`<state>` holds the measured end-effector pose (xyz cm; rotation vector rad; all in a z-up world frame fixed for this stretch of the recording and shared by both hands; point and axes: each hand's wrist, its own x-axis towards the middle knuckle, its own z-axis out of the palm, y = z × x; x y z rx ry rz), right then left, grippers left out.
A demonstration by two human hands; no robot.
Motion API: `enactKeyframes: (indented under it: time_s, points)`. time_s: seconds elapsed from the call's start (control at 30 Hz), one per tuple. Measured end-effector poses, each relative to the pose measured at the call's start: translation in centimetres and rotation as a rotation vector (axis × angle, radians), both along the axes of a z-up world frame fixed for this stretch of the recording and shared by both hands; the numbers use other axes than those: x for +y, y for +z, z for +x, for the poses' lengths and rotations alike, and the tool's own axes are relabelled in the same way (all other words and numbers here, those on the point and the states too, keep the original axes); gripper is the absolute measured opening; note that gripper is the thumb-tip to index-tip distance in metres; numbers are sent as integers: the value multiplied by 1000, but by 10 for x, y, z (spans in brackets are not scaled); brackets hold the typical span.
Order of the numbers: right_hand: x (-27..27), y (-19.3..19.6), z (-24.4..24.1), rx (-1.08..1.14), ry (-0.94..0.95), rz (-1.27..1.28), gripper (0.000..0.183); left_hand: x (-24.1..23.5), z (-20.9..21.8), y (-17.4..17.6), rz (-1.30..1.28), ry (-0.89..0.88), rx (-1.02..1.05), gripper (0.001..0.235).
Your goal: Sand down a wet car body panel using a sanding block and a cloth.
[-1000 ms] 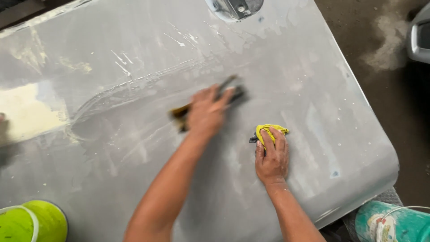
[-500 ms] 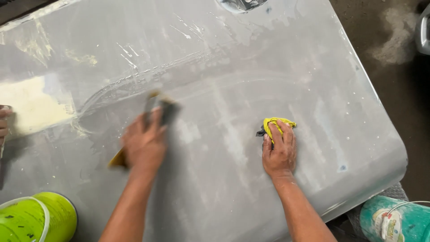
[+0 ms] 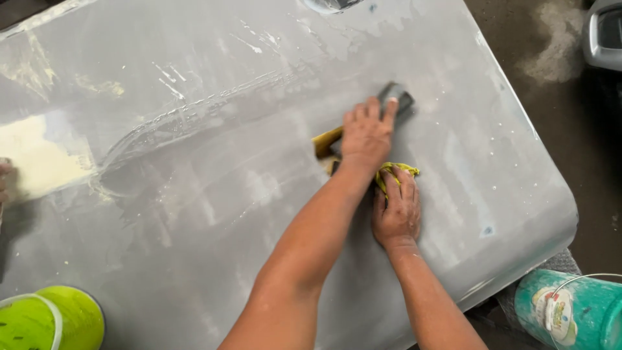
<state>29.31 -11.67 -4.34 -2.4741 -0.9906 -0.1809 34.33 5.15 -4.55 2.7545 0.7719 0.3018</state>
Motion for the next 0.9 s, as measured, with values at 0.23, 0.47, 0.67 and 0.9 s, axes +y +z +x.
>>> enactKeyframes:
  time_s: [0.23, 0.47, 0.67, 0.9]
  points:
    - [-2, -6, -1, 34, -11, 38, 40, 48, -167, 6, 88, -34, -73, 62]
    - [-2, -8, -1, 25, -25, 26, 40, 65, -301, 26, 69, 538, 153, 57]
    - [-4, -10, 0, 9, -30, 49, 40, 13, -89, -11, 35, 144, -19, 55]
    - [-7, -10, 5, -12, -131, 73, 42, -11, -46, 6, -8, -120, 19, 54]
